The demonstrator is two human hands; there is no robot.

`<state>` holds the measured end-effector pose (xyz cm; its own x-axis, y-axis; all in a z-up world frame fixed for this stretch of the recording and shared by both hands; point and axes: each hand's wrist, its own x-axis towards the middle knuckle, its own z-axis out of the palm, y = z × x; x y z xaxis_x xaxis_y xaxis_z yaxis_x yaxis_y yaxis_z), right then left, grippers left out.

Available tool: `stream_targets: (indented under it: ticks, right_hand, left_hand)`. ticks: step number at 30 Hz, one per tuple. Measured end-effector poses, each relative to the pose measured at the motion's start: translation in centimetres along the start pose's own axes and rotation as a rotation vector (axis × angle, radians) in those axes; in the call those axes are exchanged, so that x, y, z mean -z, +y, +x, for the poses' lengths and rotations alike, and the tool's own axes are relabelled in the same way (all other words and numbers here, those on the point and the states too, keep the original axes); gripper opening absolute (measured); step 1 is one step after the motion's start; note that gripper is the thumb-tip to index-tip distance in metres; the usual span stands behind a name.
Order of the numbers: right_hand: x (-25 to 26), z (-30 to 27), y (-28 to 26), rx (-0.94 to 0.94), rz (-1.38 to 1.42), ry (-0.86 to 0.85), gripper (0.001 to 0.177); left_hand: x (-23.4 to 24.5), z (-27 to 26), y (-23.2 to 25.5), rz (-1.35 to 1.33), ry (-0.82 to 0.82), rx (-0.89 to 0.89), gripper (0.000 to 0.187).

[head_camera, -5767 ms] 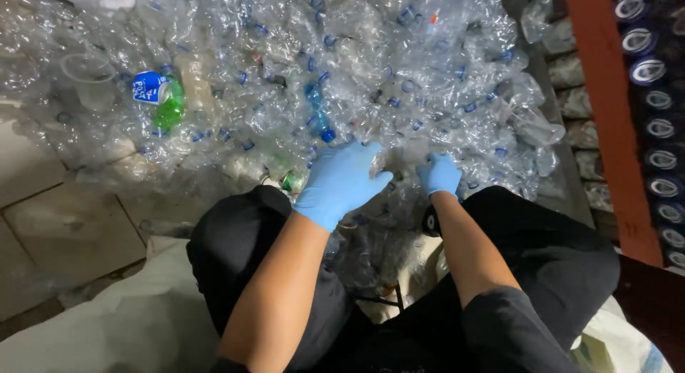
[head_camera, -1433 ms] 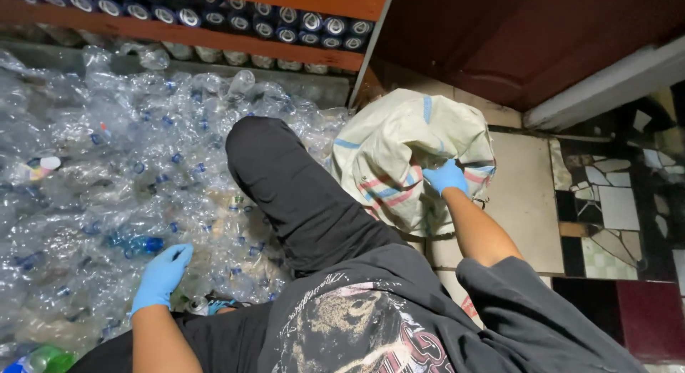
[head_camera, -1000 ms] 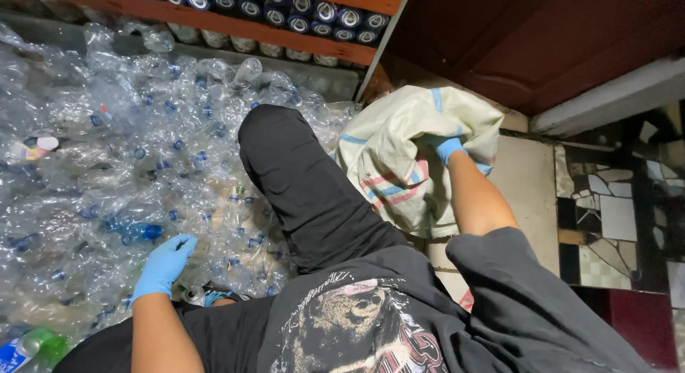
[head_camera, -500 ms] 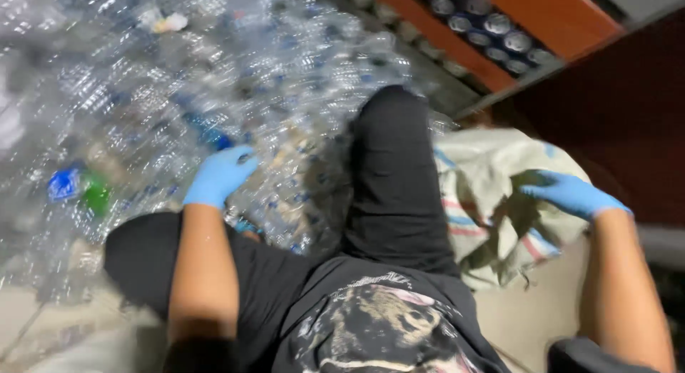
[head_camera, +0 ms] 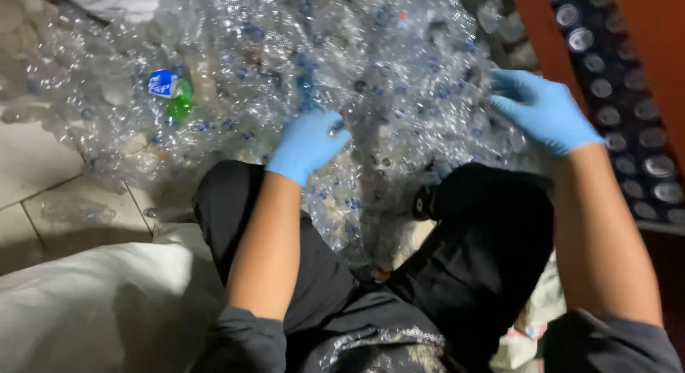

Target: The person sits on the floor surrounded by a large pile of empty plastic bottles. They pick up individual bottles, squeeze them to collapse them, and place them into a large white sack. The person repeats this process continuously throughout the video.

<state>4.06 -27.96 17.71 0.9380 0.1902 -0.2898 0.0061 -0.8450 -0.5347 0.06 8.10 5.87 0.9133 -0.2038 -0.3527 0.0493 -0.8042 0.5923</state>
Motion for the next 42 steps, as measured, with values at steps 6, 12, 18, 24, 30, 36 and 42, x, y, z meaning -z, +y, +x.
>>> stream_targets:
  ticks: [6,12,18,24,30,36,42]
  right_hand:
    - [-13.9,18.5,4.9,0.092,-0.231,-0.157,0.049]
    - [-24.2,26.0,9.1,0.046,-0.59,-0.098,0.07]
    - [-24.3,24.3,11.7,0.096,-0.508,-0.083,0.026]
    - [-13.3,14.9,6.0,0.009,0.013,0.005,0.027]
    - [-7.9,3.6,1.4,0.078,0.561,0.016,0.023]
    - [-12.7,2.2,4.1,0.089,0.997,0.089,0.034]
    - [-17.0,1.8,-0.8,0.027,1.385,0.073,0.06]
  left_hand:
    - [-2.5,2.0,-0.7,0.056,-0.027,-0.064,0.05]
    - [-1.7,3.6,-0.3,0.062,-0.081,-0.076,0.048]
    - [-1.4,4.2,0.5,0.115,-0.086,-0.106,0.049]
    - [-0.2,4.0,3.3,0.176,-0.04,-0.093,0.094]
    - [-1.0,2.1,7.4,0.292,0.177,-0.313,0.11]
    - [-7.4,2.7,5.8,0.167,0.229,-0.281,0.076]
    - [-6.8,-0.7,7.1,0.393,0.338,0.02,0.086]
